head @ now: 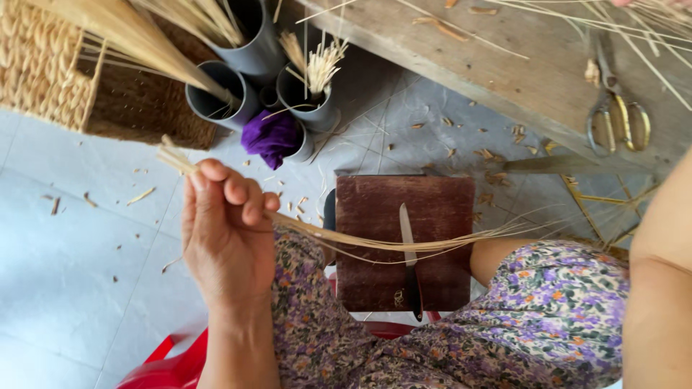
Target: The person sits on a red plastic chair and prepares thin bamboo strips. They sort and align strips from a bundle, pull individual strips from containers, trim the ends with scissors, and scrape or cut strips against a small knife resting on a wooden board, gathering the processed strips in one hand.
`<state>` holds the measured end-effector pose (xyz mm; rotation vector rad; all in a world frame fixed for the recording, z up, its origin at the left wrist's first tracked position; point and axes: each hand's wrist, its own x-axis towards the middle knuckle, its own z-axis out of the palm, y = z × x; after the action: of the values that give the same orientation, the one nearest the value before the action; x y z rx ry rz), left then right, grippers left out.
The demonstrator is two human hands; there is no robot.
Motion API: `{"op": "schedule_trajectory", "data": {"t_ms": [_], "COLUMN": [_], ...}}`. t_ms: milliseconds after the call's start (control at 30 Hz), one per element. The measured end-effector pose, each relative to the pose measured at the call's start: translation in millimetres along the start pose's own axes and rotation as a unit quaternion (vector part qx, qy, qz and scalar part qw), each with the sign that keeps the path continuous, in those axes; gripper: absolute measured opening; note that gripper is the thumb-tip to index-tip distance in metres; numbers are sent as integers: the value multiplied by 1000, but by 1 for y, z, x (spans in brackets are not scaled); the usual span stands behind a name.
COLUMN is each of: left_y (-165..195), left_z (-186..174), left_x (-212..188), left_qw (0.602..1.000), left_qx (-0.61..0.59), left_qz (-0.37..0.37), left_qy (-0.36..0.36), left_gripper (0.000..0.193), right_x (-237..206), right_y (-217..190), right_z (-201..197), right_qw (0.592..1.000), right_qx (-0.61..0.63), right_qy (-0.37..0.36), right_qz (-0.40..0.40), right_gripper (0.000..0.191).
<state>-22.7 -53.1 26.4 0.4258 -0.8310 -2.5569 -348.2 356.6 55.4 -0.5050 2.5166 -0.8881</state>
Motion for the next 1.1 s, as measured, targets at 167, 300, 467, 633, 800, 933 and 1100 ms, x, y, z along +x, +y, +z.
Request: {"op": "schedule_trajectory", "data": {"t_ms": [167,300,467,633,800,933,1100], "left_y": [3,9,21,27,28,27,28], "left_z": [0,-4,-19,-22,-17,-16,-13], "left_x": [-1,-3,-6,-6,-12,-12,-12], "left_qw": [1000,1000,999,999,999,999,1000], "left_qx": [-9,-22,-29,-29,-31,-29,-15], "left_qz": [0,4,17,21,19,20,14], "left_qy": [-15,-18,-11,-15,-15,-12,-9], "left_gripper": [20,20,20,20,20,20,19], "right_x": [-42,-58,-58,-62,-52,-7,47], "right_y": [-86,-112,-101,-135,-187,-185,-173], "right_z": [43,64,60,77,120,158,226], "right_qw": [988,941,950,929,866,814,787], "right_qx": [-111,-277,-211,-312,-433,-493,-597], "right_qy": [13,29,37,64,102,134,21], "right_qz": [-110,-192,-225,-191,-229,-277,-155], "right_gripper": [21,21,20,16,12,8,15]}}
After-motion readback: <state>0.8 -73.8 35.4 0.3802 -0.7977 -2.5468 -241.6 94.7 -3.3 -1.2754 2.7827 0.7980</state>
